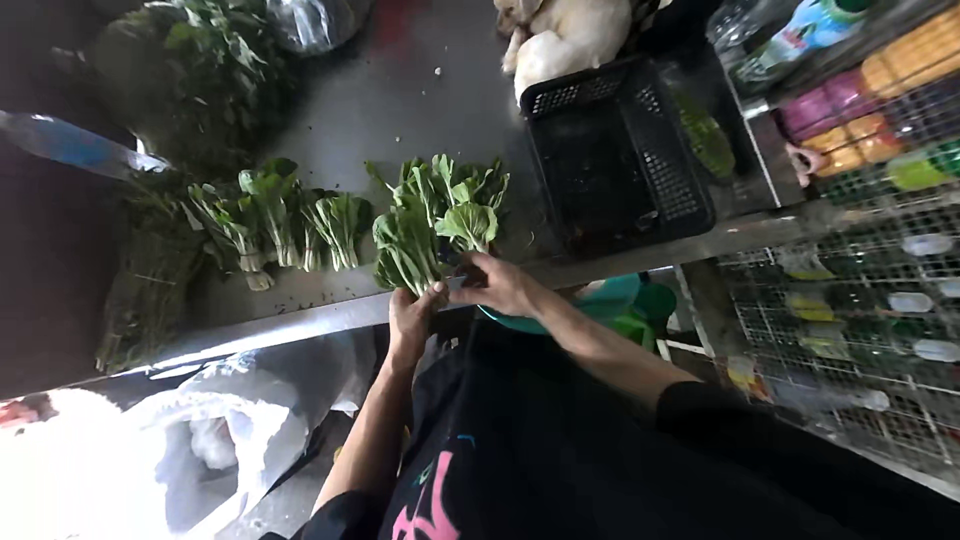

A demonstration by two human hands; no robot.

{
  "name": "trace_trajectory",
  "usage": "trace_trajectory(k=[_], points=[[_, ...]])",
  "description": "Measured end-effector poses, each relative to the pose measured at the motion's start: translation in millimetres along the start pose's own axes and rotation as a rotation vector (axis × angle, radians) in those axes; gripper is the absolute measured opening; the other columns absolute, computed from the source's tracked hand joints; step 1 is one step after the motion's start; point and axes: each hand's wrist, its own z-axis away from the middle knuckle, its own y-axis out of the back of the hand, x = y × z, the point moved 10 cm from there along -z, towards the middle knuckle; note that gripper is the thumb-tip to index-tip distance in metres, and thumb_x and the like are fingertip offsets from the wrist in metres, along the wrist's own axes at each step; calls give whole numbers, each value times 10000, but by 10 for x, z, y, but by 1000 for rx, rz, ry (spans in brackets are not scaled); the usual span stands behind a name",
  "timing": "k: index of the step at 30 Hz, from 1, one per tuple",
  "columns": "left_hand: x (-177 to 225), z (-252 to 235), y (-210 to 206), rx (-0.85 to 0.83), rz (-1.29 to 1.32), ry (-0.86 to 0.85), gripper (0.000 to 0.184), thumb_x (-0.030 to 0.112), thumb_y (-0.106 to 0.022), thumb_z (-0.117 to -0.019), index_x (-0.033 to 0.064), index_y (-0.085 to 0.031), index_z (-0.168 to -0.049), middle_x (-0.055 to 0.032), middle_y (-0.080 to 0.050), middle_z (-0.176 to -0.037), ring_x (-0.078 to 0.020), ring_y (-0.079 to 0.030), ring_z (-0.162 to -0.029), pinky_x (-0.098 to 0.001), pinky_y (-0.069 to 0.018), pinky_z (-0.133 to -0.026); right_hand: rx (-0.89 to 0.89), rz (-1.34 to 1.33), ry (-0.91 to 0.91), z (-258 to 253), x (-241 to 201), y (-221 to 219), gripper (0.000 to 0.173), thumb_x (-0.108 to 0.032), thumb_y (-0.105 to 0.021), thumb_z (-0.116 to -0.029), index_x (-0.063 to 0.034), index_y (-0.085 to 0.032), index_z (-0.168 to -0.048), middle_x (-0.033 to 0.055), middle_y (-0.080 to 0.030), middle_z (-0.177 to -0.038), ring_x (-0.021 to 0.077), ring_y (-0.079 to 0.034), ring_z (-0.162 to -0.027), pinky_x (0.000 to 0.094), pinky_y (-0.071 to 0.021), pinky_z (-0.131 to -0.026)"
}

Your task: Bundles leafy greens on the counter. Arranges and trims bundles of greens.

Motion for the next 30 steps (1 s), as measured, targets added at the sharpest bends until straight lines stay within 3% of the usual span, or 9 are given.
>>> trace_trajectory(k=[5,7,9,11,17,20,25,28,30], points=[[17,195,155,74,-126,-81,422,270,-593,-1011,11,-500,-1332,-46,-690,-984,-88,-681,-874,-309,-592,-826,-43,-234,30,-124,-14,-473,587,-10,-746,-892,-37,-509,-1428,115,-654,-1269,157,-688,-1052,337,-590,-922],[41,292,200,17,-75,-114,401,200,-543,-1012,20,-483,-1365,-34,-680,-1055,-82,-671,-950,-312,-580,-877,-79,-254,-6,-127,5,-507,586,38,-705,-896,-39,-494,-1437,117,-641,-1286,165,-678,-1081,344,-586,-933],[42,334,232,-70,-59,-144,593,89,-660,-934,37,-400,-1464,-64,-665,-1195,-121,-670,-1060,-345,-582,-945,-78,-244,-82,-110,63,-490,511,7,-701,-918,-45,-528,-1396,93,-673,-1230,137,-677,-1068,336,-584,-936],[17,324,318,-82,-103,-170,644,75,-744,-871,35,-425,-1430,-85,-687,-1173,-144,-692,-1035,-364,-600,-915,-48,-157,-108,-84,73,-479,391,-15,-668,-934,-42,-582,-1315,70,-684,-1156,103,-658,-1034,319,-571,-923],[94,340,584,-141,-150,-194,632,53,-752,-845,57,-450,-1400,-79,-679,-1185,-138,-689,-1036,-367,-598,-916,53,218,-100,13,-246,-644,246,-58,-698,-926,16,-688,-1160,140,-710,-1067,170,-668,-1012,386,-543,-947],[225,408,693,-201,-293,-216,764,92,-798,-777,30,-425,-1441,-96,-677,-1205,-114,-676,-1068,-347,-574,-957,131,153,-65,67,-422,-842,309,-44,-718,-898,48,-657,-1187,130,-711,-1055,124,-678,-979,326,-568,-916],[386,563,1127,-146,-170,-330,581,140,-777,-800,-85,-544,-1282,-61,-688,-1094,3,-643,-1001,-207,-534,-936,128,23,45,11,-821,-1226,327,-67,-703,-929,4,-621,-1237,57,-719,-1041,68,-702,-892,273,-611,-825],[584,789,1346,-266,81,-244,314,86,-558,-986,11,-550,-1291,56,-663,-1083,79,-609,-1003,-138,-514,-918,99,-191,187,7,-1001,-1348,336,-21,-710,-890,-31,-614,-1212,-24,-727,-1016,21,-702,-875,235,-617,-800],[697,797,1479,-294,125,-276,304,137,-598,-975,23,-570,-1255,99,-673,-1070,87,-614,-1000,-143,-520,-914,167,-145,251,115,-1119,-1342,357,-47,-726,-862,26,-632,-1199,-16,-719,-1022,-45,-656,-939,170,-557,-862]])
